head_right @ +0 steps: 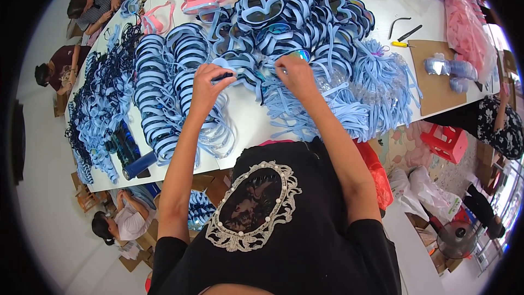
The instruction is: The person assembles small blue plastic bands, white fringe material, and plastic components by hand into toy parts or headbands.
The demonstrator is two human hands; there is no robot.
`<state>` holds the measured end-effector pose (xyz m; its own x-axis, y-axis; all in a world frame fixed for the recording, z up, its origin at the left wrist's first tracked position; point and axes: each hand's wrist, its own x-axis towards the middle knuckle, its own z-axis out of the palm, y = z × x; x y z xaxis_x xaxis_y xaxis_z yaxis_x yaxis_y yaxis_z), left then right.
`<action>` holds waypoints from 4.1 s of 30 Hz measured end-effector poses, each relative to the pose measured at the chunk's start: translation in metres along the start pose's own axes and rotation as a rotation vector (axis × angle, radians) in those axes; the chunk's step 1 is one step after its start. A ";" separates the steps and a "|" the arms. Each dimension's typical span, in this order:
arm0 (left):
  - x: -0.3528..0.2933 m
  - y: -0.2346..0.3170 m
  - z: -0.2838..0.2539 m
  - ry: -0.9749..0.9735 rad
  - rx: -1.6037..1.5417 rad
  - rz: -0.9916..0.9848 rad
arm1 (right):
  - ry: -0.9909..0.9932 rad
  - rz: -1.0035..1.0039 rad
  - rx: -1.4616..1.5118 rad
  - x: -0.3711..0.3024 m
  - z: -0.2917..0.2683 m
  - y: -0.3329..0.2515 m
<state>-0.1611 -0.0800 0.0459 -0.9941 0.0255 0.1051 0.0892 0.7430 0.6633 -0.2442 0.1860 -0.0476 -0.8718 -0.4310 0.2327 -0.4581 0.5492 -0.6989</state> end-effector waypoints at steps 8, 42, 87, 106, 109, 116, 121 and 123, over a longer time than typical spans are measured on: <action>-0.052 0.035 0.000 -0.116 -0.287 -0.260 | -0.132 0.171 0.677 -0.062 0.006 -0.072; -0.121 0.038 0.087 -0.472 -0.778 -0.613 | -0.468 0.155 0.280 -0.081 -0.009 -0.089; -0.214 -0.124 -0.156 0.811 -1.552 -0.681 | -0.579 -0.014 0.229 -0.049 -0.037 0.005; -0.101 0.028 0.007 -0.176 -0.760 -0.472 | -0.430 -0.196 0.372 -0.024 -0.023 -0.127; -0.100 0.028 0.002 -0.274 -0.848 -0.503 | -0.404 -0.298 0.244 -0.022 -0.020 -0.121; -0.105 0.018 0.007 -0.368 -0.836 -0.607 | -0.448 -0.342 0.171 -0.028 -0.011 -0.120; -0.112 0.021 0.019 -0.311 -0.697 -0.532 | -0.406 -0.193 0.185 -0.041 -0.001 -0.130; -0.118 0.024 0.031 -0.188 -0.680 -0.389 | -0.383 -0.096 0.147 -0.045 0.006 -0.129</action>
<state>-0.0440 -0.0439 0.0263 -0.9499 0.0063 -0.3124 -0.3078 0.1537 0.9390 -0.1449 0.1303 0.0283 -0.6861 -0.7256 0.0523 -0.4803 0.3978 -0.7817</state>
